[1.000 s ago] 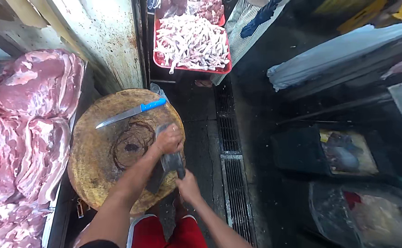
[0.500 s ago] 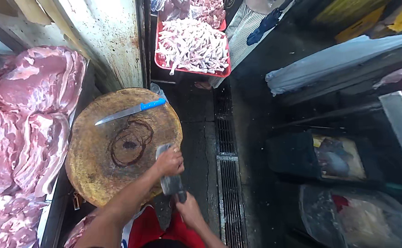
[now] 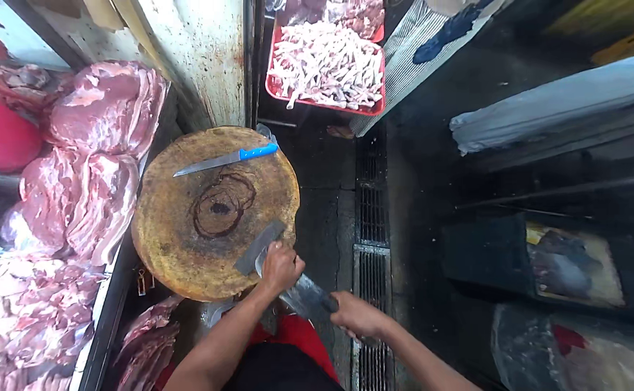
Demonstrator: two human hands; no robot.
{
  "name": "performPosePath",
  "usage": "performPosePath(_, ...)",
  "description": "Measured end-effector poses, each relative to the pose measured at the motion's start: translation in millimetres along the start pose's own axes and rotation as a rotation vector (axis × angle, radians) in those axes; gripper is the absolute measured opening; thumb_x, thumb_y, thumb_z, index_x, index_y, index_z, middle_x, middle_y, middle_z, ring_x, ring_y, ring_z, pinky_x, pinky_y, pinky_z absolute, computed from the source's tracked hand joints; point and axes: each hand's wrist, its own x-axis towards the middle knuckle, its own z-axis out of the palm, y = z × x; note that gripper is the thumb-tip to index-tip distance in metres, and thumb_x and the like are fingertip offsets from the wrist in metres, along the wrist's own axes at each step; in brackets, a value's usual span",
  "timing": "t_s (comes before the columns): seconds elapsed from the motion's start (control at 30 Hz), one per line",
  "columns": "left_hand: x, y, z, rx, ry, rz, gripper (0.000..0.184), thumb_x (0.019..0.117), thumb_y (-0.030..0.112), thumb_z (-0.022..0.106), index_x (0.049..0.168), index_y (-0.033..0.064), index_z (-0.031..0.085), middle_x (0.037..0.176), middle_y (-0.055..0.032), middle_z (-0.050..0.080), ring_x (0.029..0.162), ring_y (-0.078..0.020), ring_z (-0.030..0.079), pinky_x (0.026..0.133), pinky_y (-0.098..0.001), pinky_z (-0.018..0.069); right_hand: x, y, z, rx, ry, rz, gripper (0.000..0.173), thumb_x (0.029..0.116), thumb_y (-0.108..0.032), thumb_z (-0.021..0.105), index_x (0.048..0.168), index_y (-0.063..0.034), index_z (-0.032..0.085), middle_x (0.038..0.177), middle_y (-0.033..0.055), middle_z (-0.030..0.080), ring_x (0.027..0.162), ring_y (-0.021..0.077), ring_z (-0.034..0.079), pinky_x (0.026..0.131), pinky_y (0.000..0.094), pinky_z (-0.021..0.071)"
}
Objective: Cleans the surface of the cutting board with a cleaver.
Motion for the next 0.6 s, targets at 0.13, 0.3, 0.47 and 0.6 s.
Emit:
performPosePath(0.13,58.2,-14.0,-2.4,0.009,-0.108,0.105,0.043,0.1000,0.033,0.043,0.077,0.0065,0.068,0.085,-0.0076,0.071,0.098,-0.0240,0.067,0.104,-0.0409,0.0453,15.6,-15.6,-10.3,0.117,0.100,-0.055,0.023,0.0919,-0.015,0.066,0.112,-0.0068,0.058,0.065,0.0066,0.057,0.047,0.0185,0.056,0.047,0.0369,0.0525)
performPosePath(0.3,8.5,-10.1,9.2,0.025,-0.027,0.095,0.038,0.0978,0.032,0.049,0.075,0.0090,0.069,0.085,-0.0068,0.071,0.100,-0.0259,0.067,0.106,-0.0432,0.0457,12.7,8.9,14.5,0.059,0.056,-0.051,0.028,0.0911,-0.015,0.067,0.116,-0.0056,0.059,0.069,0.0088,0.059,0.051,0.0204,0.058,0.051,0.0397,0.0528)
performPosePath(0.47,64.9,-53.5,-15.4,0.091,0.061,0.317,0.036,0.0968,0.031,0.050,0.075,0.0083,0.067,0.078,-0.0085,0.068,0.091,-0.0281,0.067,0.103,-0.0436,0.0479,60.2,-31.2,18.9,0.097,0.226,-0.155,0.031,0.0877,-0.023,0.071,0.114,-0.0077,0.064,0.078,0.0122,0.066,0.058,0.0255,0.063,0.058,0.0483,0.0570)
performPosePath(0.6,189.6,-79.0,-26.2,0.196,-0.049,0.690,0.034,0.0957,0.032,0.056,0.075,0.0096,0.070,0.082,-0.0060,0.071,0.096,-0.0257,0.069,0.103,-0.0428,0.0491,114.0,-93.4,7.0,0.415,0.527,-0.233,0.031,0.0858,-0.019,0.070,0.113,-0.0048,0.065,0.075,0.0110,0.064,0.055,0.0232,0.061,0.054,0.0453,0.0556)
